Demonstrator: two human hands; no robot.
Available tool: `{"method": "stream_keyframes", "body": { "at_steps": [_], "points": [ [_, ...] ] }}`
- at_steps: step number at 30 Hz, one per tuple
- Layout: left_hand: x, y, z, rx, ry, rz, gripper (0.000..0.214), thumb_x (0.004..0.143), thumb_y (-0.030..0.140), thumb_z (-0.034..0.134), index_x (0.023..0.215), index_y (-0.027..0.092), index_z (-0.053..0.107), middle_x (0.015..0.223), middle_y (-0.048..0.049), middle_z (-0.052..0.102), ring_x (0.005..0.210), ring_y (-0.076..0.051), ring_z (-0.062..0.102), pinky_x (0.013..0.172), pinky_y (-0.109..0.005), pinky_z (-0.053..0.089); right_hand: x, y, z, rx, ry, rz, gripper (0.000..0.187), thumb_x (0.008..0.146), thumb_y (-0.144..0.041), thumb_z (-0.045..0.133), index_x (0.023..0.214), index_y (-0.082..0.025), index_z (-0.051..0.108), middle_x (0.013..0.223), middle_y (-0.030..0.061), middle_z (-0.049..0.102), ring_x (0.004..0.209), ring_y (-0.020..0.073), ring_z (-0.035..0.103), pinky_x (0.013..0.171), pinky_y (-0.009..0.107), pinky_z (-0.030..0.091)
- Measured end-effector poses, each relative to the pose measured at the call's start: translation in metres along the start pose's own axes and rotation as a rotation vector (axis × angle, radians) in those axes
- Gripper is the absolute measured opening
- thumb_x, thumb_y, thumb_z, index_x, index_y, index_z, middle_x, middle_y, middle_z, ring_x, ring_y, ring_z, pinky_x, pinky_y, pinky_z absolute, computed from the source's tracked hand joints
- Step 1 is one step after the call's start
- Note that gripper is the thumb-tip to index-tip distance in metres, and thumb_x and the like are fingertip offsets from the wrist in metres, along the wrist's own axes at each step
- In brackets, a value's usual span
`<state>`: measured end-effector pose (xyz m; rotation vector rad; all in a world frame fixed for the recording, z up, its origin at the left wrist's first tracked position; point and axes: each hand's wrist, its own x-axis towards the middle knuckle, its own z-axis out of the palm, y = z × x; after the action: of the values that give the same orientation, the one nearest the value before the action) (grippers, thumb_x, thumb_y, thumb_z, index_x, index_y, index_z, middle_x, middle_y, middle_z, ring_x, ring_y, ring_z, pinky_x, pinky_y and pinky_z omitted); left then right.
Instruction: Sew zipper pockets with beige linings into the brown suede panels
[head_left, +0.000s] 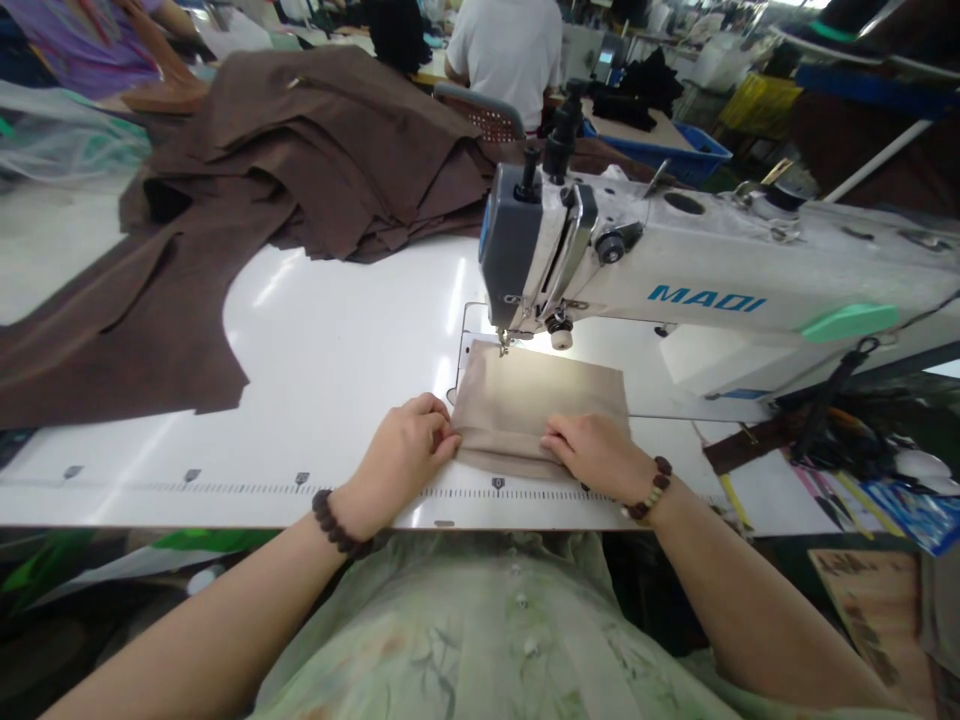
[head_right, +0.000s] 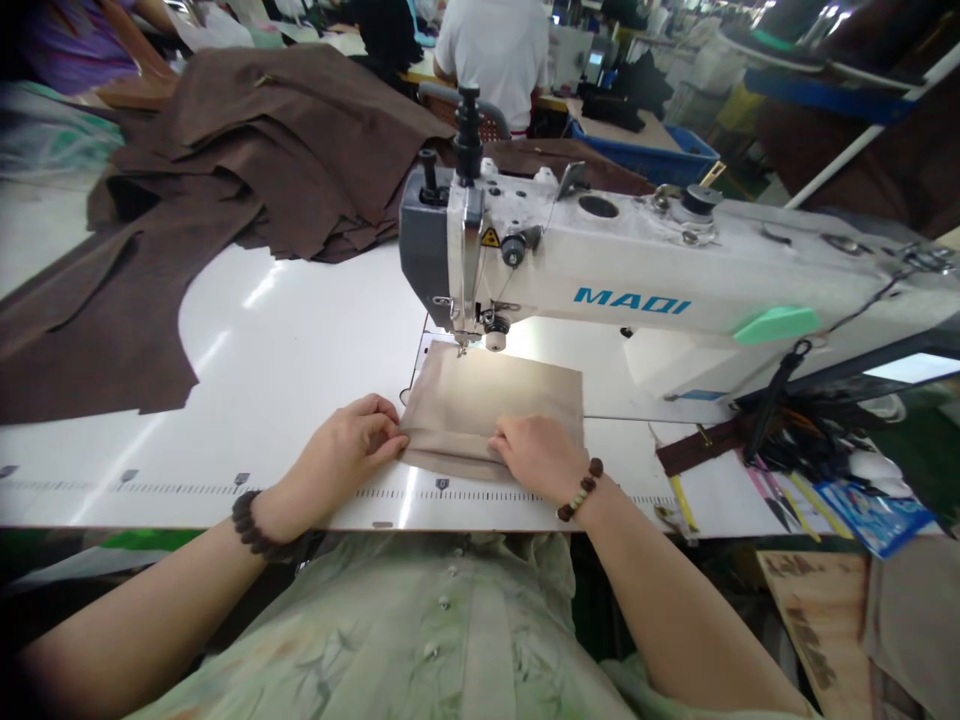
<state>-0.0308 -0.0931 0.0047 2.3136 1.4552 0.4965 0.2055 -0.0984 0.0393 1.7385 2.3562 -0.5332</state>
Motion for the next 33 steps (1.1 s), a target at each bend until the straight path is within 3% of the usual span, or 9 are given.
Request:
{"method": "stream_keyframes", "body": {
  "at_steps": [3, 6, 9, 11, 13, 16, 18, 27, 33],
  "points": [
    [0.0, -0.001, 0.0, 0.174, 0.05, 0.126, 0.009, 0.083, 0.015, 0.052, 0.079, 0.014, 0.06, 0.089, -0.0061, 0.057, 0.078, -0.019, 0.055, 0.072, -0.035, 0.047, -0.005, -0.008, 0.003, -0.042, 0.011, 0.055, 0.017, 0.089, -0.028, 0.044, 0.081, -0.017, 0.056, 0.073, 0.005, 0.066, 0.068, 0.0184, 0.061, 0.055, 0.026, 0.03],
    [-0.001, -0.003, -0.003, 0.359, 0.036, 0.392, 0.021, 0.087, 0.012, 0.045, 0.101, 0.017, 0.06, 0.106, -0.0088, 0.056, 0.093, -0.023, 0.052, 0.088, -0.044, 0.041, -0.012, -0.018, 0.006, -0.081, -0.014, 0.071, 0.014, 0.09, -0.025, 0.043, 0.093, -0.018, 0.054, 0.073, 0.0056, 0.066, 0.066, 0.0191, 0.062, 0.052, 0.026, 0.031],
    [0.007, -0.006, -0.006, 0.473, -0.02, 0.52, 0.031, 0.087, 0.01, 0.043, 0.115, 0.017, 0.056, 0.119, -0.0129, 0.051, 0.104, -0.026, 0.049, 0.096, -0.05, 0.033, -0.018, -0.027, 0.006, -0.165, -0.068, -0.005, 0.034, 0.09, -0.018, 0.037, 0.122, -0.026, 0.045, 0.068, 0.0043, 0.065, 0.062, 0.0206, 0.063, 0.05, 0.025, 0.034],
    [0.02, -0.006, -0.006, 0.518, -0.044, 0.513, 0.036, 0.087, 0.009, 0.044, 0.121, 0.019, 0.052, 0.128, -0.0141, 0.045, 0.111, -0.029, 0.045, 0.099, -0.053, 0.029, -0.017, -0.029, 0.005, -0.228, -0.039, -0.053, 0.048, 0.089, -0.013, 0.036, 0.132, -0.033, 0.036, 0.071, 0.0053, 0.065, 0.063, 0.0216, 0.062, 0.053, 0.027, 0.04],
    [0.036, -0.006, -0.005, 0.533, -0.056, 0.511, 0.038, 0.088, 0.01, 0.044, 0.123, 0.021, 0.05, 0.132, -0.0131, 0.041, 0.115, -0.029, 0.041, 0.101, -0.054, 0.025, -0.012, -0.027, 0.003, -0.268, 0.084, -0.142, 0.049, 0.087, -0.011, 0.036, 0.131, -0.033, 0.04, 0.092, 0.0106, 0.064, 0.081, 0.0237, 0.063, 0.068, 0.035, 0.046],
    [0.057, -0.004, 0.0, 0.513, -0.06, 0.534, 0.032, 0.09, 0.013, 0.042, 0.12, 0.018, 0.053, 0.129, -0.0112, 0.046, 0.116, -0.028, 0.04, 0.103, -0.052, 0.024, 0.002, -0.016, 0.006, -0.239, 0.249, -0.367, 0.042, 0.087, -0.017, 0.04, 0.129, -0.023, 0.045, 0.136, 0.013, 0.042, 0.122, 0.0277, 0.041, 0.1, 0.051, 0.031],
    [0.064, -0.003, 0.003, 0.486, -0.083, 0.546, 0.03, 0.092, 0.015, 0.041, 0.118, 0.016, 0.053, 0.121, -0.0097, 0.052, 0.113, -0.027, 0.042, 0.103, -0.049, 0.026, 0.011, -0.007, 0.01, -0.192, 0.243, -0.438, 0.044, 0.088, -0.024, 0.042, 0.132, -0.021, 0.041, 0.145, 0.0099, 0.028, 0.132, 0.0255, 0.028, 0.106, 0.053, 0.023],
    [0.063, 0.001, 0.01, 0.462, -0.115, 0.469, 0.034, 0.091, 0.009, 0.036, 0.122, 0.007, 0.048, 0.121, -0.0137, 0.052, 0.116, -0.025, 0.043, 0.105, -0.045, 0.025, 0.02, -0.003, 0.02, -0.095, 0.202, -0.332, 0.051, 0.09, -0.028, 0.039, 0.139, -0.016, 0.03, 0.147, 0.0068, 0.024, 0.135, 0.02, 0.024, 0.107, 0.049, 0.025],
    [0.081, 0.002, 0.006, 0.444, -0.115, 0.46, 0.025, 0.088, 0.008, 0.039, 0.101, 0.005, 0.06, 0.114, -0.0163, 0.054, 0.112, -0.026, 0.047, 0.101, -0.042, 0.032, 0.036, 0.0, 0.02, -0.081, 0.244, -0.288, 0.053, 0.089, -0.029, 0.041, 0.139, -0.016, 0.03, 0.148, 0.0092, 0.02, 0.136, 0.0218, 0.02, 0.108, 0.048, 0.024]
  ]
}}
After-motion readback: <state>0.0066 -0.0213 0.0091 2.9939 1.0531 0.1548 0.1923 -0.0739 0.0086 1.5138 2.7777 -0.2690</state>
